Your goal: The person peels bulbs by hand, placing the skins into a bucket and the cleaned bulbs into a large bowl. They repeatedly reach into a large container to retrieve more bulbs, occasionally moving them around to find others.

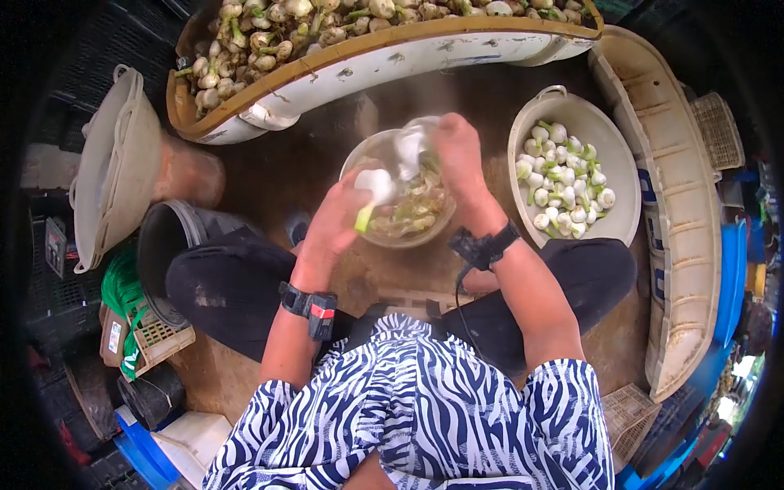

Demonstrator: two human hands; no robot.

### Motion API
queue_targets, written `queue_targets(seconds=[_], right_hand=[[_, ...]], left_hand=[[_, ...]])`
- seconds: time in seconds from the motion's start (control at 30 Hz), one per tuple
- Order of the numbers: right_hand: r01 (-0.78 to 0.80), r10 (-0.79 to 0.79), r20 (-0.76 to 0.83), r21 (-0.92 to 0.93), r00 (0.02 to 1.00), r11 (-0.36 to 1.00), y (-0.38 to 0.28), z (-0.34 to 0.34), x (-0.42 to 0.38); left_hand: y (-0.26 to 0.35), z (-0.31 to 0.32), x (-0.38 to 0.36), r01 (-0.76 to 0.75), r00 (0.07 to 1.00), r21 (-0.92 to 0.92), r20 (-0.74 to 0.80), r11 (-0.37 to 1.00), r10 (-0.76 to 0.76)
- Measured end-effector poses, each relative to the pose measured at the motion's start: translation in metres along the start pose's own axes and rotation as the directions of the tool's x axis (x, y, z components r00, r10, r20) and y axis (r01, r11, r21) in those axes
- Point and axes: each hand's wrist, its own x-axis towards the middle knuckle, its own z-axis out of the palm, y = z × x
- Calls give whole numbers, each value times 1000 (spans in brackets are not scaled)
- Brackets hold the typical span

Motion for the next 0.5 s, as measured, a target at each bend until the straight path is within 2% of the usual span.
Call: queue_targets(seconds=[0.03,0.07,0.1,0.13,0.17,0.2,0.23,0.27,0.33,0.37,0.4,0.47,0.5], right_hand=[[59,-48,55,-223,997,973,9,-7,12],[67,-56,55,-219,997,973,25,-8,13],[230,-129,211,-579,969,782,33,-7,9],[384,-125,368,-811,921,440,23,-4,-1],[427,-167,400,-750,901,505,13,-1,-6],[551,-268,487,-654,831,518,4,-1,-19],[548,-199,579,-527,791,649,-20,4,-34],[631,-348,576,-412,740,658,-1,13,-42],[609,-218,634,-502,742,614,-34,19,-60],[608,-222,620,-523,752,598,-35,9,-62],[540,-245,515,-566,821,622,-33,3,-59],[401,-265,308,-583,914,707,-32,-12,-38],[317,-254,190,-566,948,761,-37,-33,-31]], left_hand=[[1,-1,-2,-36,999,-8,-1,999,36],[3,-1,-3,-42,999,-2,3,999,42],[5,0,-3,-64,997,-16,-48,998,63],[6,2,-4,-82,992,-33,-95,996,78],[0,-5,-1,-122,979,4,-162,993,121],[-7,-12,6,-156,964,30,-212,987,159],[-7,-7,8,-122,959,52,-253,991,131],[-6,-3,11,-84,954,75,-283,994,102],[-15,-5,19,-88,973,30,-210,996,93],[-9,8,18,-29,984,-29,-176,999,24],[-9,11,18,-44,986,-24,-162,999,40],[-18,0,27,135,978,-188,-132,973,-161],[-23,-4,31,150,971,-24,-183,988,-152]])
